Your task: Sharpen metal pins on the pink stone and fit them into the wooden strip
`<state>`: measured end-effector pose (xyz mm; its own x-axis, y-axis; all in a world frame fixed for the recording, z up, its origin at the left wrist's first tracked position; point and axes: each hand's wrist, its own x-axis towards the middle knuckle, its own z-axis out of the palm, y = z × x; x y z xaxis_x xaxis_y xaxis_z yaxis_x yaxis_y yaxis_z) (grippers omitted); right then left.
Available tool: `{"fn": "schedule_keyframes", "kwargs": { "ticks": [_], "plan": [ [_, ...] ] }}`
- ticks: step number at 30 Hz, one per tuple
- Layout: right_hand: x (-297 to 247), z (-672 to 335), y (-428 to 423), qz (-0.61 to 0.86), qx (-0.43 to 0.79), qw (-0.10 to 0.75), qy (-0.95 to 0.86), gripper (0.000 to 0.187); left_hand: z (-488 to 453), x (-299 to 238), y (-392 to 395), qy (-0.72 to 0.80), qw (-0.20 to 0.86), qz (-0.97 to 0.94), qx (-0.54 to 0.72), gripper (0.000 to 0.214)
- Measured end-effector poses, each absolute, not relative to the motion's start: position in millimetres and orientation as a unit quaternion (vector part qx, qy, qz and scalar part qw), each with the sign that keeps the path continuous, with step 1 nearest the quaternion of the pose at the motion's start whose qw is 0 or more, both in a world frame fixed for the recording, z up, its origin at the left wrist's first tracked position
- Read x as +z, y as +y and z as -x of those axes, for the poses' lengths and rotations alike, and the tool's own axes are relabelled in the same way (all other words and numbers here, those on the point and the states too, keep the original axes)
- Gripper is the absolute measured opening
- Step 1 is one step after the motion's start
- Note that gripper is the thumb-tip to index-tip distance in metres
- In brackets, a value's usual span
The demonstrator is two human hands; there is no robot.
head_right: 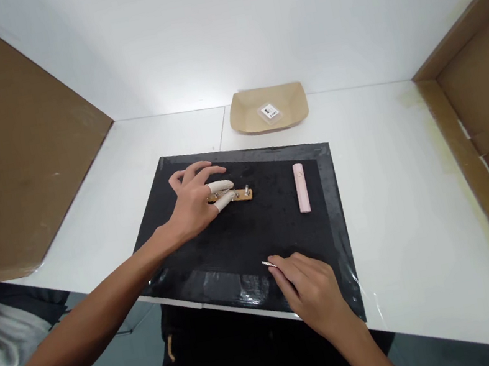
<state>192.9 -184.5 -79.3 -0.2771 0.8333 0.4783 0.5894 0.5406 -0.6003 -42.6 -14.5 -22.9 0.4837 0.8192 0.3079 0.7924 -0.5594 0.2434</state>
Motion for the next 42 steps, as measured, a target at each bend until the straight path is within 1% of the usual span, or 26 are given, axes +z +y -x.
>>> {"fn": "schedule_keyframes", "kwargs": {
  "ticks": [15,21,23,25,29,31,34,38,40,42],
  "plan": [
    [-79.2,-192.4,-184.0,0.452,0.152,0.400,-0.783,0.023,36.2,-15.2,-3.5,0.455,0.036,-0.873,0.171,0.008],
    [-79.0,-193.2,-184.5,0.454,0.157,0.395,-0.783,0.024,40.1,-7.7,2.2,0.465,0.032,-0.867,0.175,0.013],
    [-79.2,-193.1,-184.2,0.453,0.155,0.398,-0.782,0.025,45.7,-2.8,6.2,0.451,0.043,-0.878,0.155,0.017],
    [-79.3,-192.8,-183.9,0.454,0.155,0.399,-0.781,0.025,52.4,2.1,10.2,0.415,0.066,-0.901,0.104,0.025],
    [-79.4,-192.6,-183.9,0.452,0.156,0.400,-0.782,0.025,60.8,5.4,14.9,0.353,0.081,-0.932,-0.001,0.057],
    [-79.5,-192.7,-184.3,0.452,0.155,0.398,-0.783,0.024,60.5,3.2,15.7,0.344,0.074,-0.936,-0.020,0.062],
    [-79.4,-193.1,-184.9,0.455,0.152,0.396,-0.783,0.023,56.7,-1.6,16.7,0.341,0.069,-0.937,-0.021,0.052],
    [-78.6,-193.0,-184.1,0.457,0.154,0.394,-0.782,0.023,52.2,-5.4,18.4,0.342,0.062,-0.938,-0.011,0.023],
    [-78.2,-192.7,-183.5,0.456,0.156,0.394,-0.783,0.022,51.1,-5.8,18.6,0.343,0.060,-0.937,0.013,0.019],
    [-77.9,-192.3,-183.2,0.456,0.154,0.394,-0.783,0.022,50.5,-5.6,18.5,0.339,0.067,-0.938,0.037,0.021]
  ]
}}
